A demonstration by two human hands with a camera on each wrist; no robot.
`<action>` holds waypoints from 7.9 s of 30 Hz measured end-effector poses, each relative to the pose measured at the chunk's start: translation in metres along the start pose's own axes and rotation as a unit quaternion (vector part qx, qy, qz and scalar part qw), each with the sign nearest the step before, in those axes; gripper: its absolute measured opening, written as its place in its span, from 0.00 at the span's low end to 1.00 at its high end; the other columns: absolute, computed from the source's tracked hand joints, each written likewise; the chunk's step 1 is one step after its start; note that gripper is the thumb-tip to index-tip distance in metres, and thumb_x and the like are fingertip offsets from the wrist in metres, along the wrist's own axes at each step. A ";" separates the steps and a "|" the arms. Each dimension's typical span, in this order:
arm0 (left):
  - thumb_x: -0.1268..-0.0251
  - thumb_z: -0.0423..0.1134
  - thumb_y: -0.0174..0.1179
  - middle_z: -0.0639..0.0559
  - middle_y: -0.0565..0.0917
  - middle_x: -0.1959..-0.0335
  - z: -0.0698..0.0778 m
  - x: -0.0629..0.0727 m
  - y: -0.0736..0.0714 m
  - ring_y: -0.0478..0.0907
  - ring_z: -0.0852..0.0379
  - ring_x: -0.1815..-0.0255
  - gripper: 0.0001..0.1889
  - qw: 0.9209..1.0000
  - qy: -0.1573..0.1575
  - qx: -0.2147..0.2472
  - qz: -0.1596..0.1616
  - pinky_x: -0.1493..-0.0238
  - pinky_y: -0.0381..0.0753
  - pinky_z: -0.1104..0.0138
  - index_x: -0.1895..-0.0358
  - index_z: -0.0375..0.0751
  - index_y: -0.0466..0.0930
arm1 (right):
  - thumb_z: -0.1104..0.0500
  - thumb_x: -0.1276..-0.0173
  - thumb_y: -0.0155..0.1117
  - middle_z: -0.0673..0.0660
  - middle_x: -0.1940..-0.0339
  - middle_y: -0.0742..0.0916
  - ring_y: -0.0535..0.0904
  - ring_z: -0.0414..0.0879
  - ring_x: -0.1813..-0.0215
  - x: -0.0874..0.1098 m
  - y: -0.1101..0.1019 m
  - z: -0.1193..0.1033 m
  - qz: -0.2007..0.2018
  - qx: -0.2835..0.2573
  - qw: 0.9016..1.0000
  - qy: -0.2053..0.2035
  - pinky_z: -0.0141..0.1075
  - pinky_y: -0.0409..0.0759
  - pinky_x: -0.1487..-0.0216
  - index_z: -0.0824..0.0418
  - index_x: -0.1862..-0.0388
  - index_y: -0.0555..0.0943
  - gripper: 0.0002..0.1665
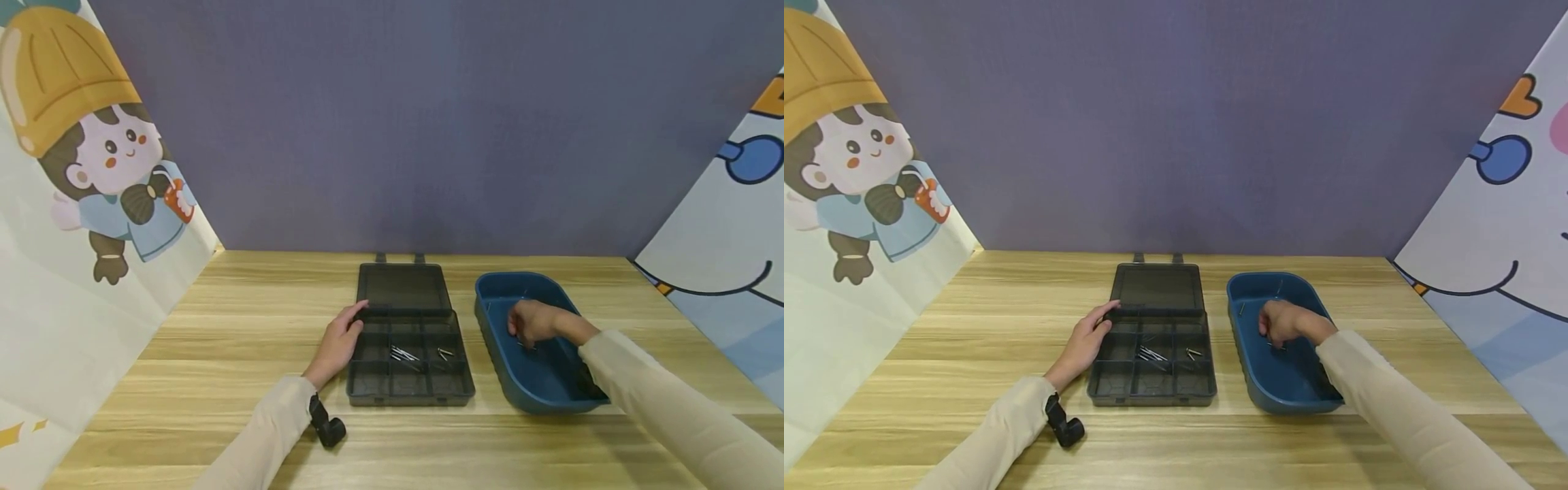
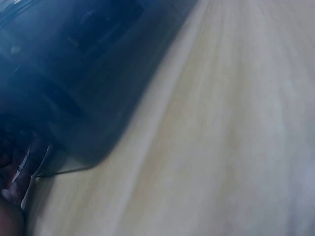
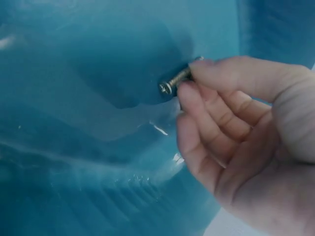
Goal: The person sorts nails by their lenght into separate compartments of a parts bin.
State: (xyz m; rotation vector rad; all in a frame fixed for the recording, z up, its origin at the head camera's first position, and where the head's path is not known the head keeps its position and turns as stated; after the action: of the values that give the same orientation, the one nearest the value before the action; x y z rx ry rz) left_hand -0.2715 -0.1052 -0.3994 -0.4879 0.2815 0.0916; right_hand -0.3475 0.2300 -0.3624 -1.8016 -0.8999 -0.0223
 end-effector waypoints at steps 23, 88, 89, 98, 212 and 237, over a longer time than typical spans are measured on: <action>0.31 0.29 0.45 0.40 0.74 0.37 0.000 -0.001 0.003 0.66 0.43 0.32 0.22 1.000 -0.001 0.005 -0.006 0.34 0.65 0.48 0.35 0.35 0.69 | 0.76 0.52 0.55 0.48 0.82 0.75 0.65 0.40 0.78 0.005 -0.006 0.002 0.003 0.059 0.998 -0.009 0.30 0.65 0.75 0.60 0.75 0.78 0.13; 0.30 0.28 0.44 0.38 0.72 0.35 -0.001 -0.002 0.003 0.64 0.41 0.31 0.22 1.000 0.002 0.007 -0.014 0.33 0.64 0.47 0.34 0.34 0.67 | 0.77 0.49 0.54 0.47 0.81 0.76 0.63 0.39 0.79 -0.020 0.006 -0.146 -0.012 0.076 0.990 -0.119 0.29 0.62 0.76 0.63 0.71 0.80 0.13; 0.30 0.28 0.44 0.38 0.72 0.36 -0.001 -0.002 0.003 0.64 0.41 0.31 0.22 1.000 0.003 0.007 -0.014 0.33 0.64 0.47 0.34 0.33 0.67 | 0.77 0.49 0.54 0.47 0.80 0.76 0.63 0.39 0.79 -0.020 0.008 -0.146 -0.012 0.080 0.990 -0.116 0.29 0.62 0.76 0.63 0.70 0.80 0.13; 0.31 0.28 0.45 0.37 0.73 0.36 0.000 -0.002 0.003 0.66 0.40 0.32 0.21 1.000 0.004 0.009 -0.009 0.34 0.65 0.47 0.35 0.33 0.69 | 0.78 0.48 0.52 0.49 0.79 0.76 0.62 0.40 0.78 -0.023 0.011 -0.144 -0.011 0.058 0.994 -0.094 0.32 0.61 0.75 0.64 0.70 0.80 0.14; 0.32 0.28 0.46 0.39 0.74 0.37 -0.004 -0.007 -0.001 0.67 0.42 0.32 0.22 1.000 0.006 0.012 -0.007 0.33 0.65 0.48 0.36 0.35 0.70 | 0.66 0.37 0.56 0.50 0.82 0.77 0.69 0.40 0.80 -0.001 -0.030 -0.057 0.060 0.055 0.996 -0.033 0.33 0.67 0.74 0.58 0.75 0.75 0.07; 0.31 0.29 0.45 0.39 0.73 0.35 -0.005 -0.004 -0.001 0.65 0.42 0.31 0.22 1.000 -0.006 0.004 -0.010 0.32 0.63 0.48 0.35 0.36 0.69 | 0.69 0.43 0.58 0.50 0.81 0.76 0.63 0.39 0.80 -0.011 -0.012 -0.119 0.082 0.069 0.991 -0.085 0.32 0.63 0.74 0.59 0.77 0.76 0.07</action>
State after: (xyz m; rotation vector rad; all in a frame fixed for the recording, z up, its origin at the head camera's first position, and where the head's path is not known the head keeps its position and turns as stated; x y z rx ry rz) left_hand -0.2761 -0.1088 -0.4016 -0.4818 0.2656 0.0739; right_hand -0.3163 0.1284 -0.3062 -1.7598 -0.8474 0.2948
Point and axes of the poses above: each hand's wrist, its own x-axis away from the middle knuckle, its own y-axis out of the palm, z = x × y, the point moved 5 cm from there along -x, towards the middle knuckle
